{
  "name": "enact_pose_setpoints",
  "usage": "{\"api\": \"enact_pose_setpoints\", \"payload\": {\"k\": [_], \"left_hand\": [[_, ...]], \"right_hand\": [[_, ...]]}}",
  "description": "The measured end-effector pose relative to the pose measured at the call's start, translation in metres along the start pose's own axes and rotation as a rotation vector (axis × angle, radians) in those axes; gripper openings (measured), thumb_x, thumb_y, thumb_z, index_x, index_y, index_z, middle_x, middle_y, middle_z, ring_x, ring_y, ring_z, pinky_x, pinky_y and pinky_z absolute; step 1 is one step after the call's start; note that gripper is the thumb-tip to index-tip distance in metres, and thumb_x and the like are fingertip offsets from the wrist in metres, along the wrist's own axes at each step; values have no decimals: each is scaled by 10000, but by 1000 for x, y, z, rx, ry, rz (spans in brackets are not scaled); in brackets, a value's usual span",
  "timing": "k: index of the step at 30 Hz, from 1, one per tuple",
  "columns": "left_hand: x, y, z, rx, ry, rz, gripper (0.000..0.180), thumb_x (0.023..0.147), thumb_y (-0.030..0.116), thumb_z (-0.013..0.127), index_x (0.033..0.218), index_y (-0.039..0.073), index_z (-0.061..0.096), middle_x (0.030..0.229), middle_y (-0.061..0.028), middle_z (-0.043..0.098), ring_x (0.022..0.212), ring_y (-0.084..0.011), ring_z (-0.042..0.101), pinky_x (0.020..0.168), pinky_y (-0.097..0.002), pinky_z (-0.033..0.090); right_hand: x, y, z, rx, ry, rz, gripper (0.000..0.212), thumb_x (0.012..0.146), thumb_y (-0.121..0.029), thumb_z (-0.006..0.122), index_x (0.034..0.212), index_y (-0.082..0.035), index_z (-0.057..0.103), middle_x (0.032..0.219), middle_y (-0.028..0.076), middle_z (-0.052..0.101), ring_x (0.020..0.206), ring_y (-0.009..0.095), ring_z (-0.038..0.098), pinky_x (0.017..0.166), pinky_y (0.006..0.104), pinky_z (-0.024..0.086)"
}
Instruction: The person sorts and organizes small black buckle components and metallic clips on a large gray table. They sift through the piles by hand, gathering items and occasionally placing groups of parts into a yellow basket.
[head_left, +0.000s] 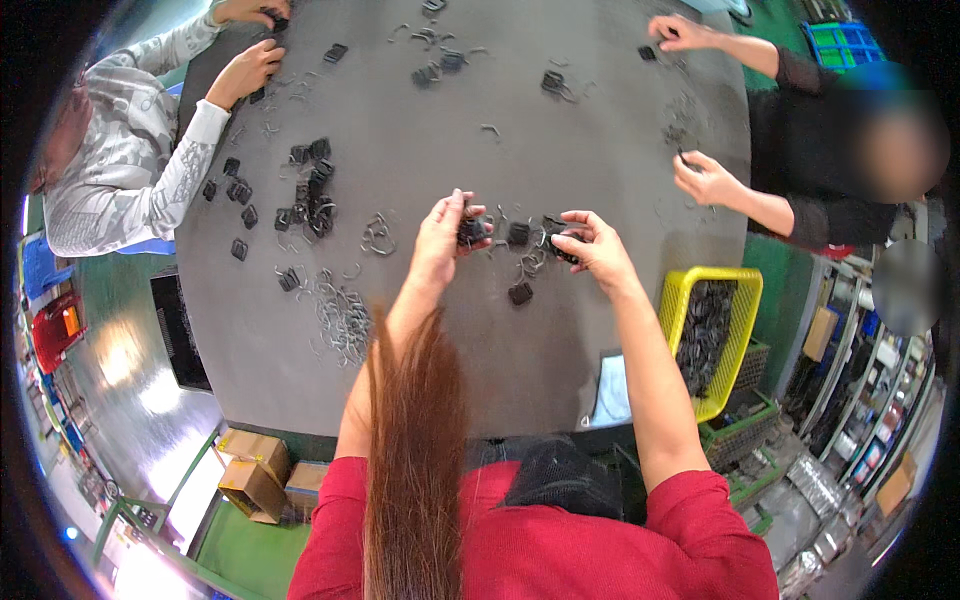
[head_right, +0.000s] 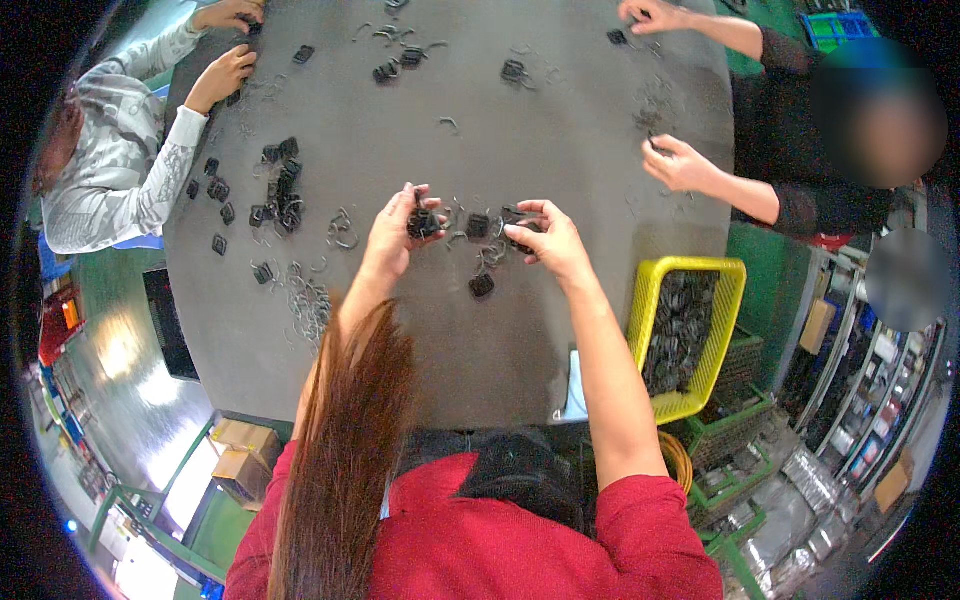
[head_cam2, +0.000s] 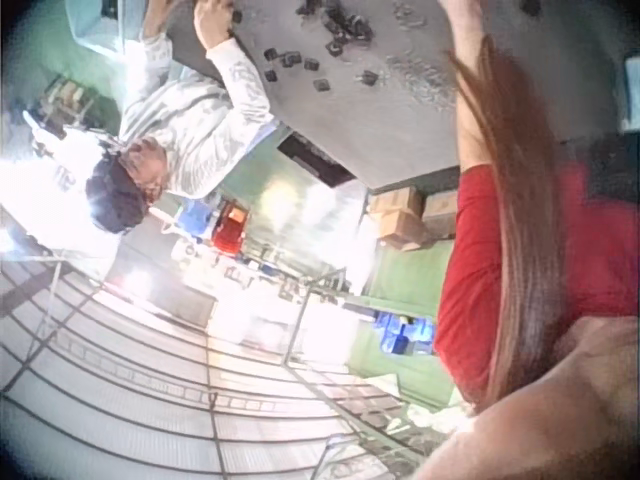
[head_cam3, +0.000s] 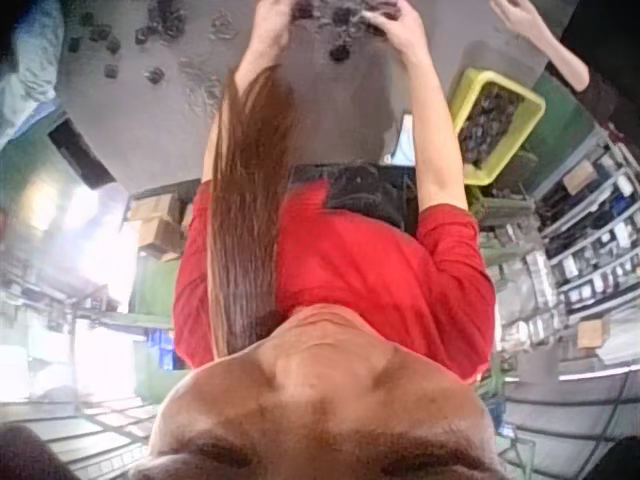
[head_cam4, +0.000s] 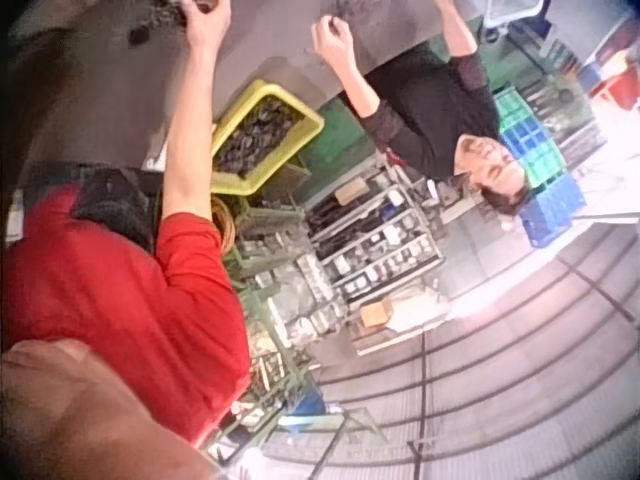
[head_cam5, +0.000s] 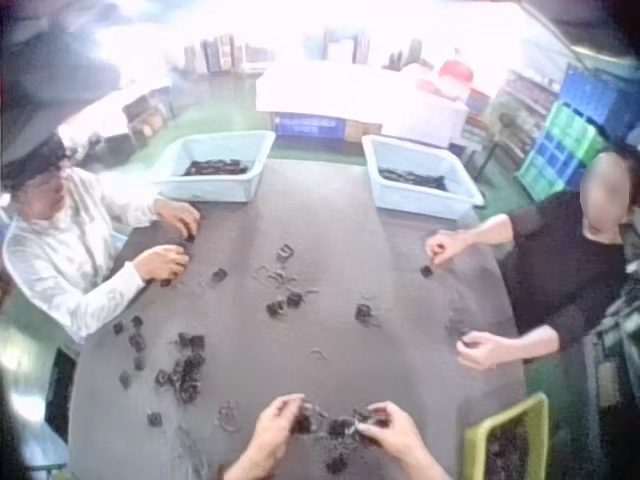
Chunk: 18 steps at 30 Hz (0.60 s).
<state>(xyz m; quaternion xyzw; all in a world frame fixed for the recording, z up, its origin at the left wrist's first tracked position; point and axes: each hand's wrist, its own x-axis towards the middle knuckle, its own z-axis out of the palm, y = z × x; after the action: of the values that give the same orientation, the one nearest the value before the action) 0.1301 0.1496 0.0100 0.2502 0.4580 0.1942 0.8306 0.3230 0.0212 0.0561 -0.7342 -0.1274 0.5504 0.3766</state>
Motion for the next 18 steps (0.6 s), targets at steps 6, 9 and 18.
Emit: {"api": "enact_pose_setpoints", "payload": {"k": [6, 9, 18], "left_hand": [[-42, -7, -7, 614, -11, -49, 263, 874, 253, 610, 1063, 70, 602, 970, -29, 608, 737, -122, 627, 603, -249, 513], [-56, -12, -4, 779, -70, -11, 240, 888, 276, 584, 986, 69, 655, 1044, -7, 614, 851, -115, 594, 702, -261, 476], [-59, 2, 5, 781, -320, 226, 264, 881, 163, 590, 1133, 92, 631, 973, 21, 640, 907, -88, 569, 797, -243, 455]], "right_hand": [[-44, 44, -49, -31, 27, -6, 348, 781, -56, 648, 1114, -59, 546, 863, 36, 620, 780, 99, 594, 565, 227, 483], [-65, 54, -58, 27, 8, -47, 295, 803, -47, 614, 1092, -34, 558, 857, 52, 641, 811, 101, 596, 613, 230, 486], [-1, 45, -34, -278, 161, -6, 268, 793, -257, 624, 940, -35, 601, 851, 80, 634, 760, 154, 610, 709, 318, 511]]}}
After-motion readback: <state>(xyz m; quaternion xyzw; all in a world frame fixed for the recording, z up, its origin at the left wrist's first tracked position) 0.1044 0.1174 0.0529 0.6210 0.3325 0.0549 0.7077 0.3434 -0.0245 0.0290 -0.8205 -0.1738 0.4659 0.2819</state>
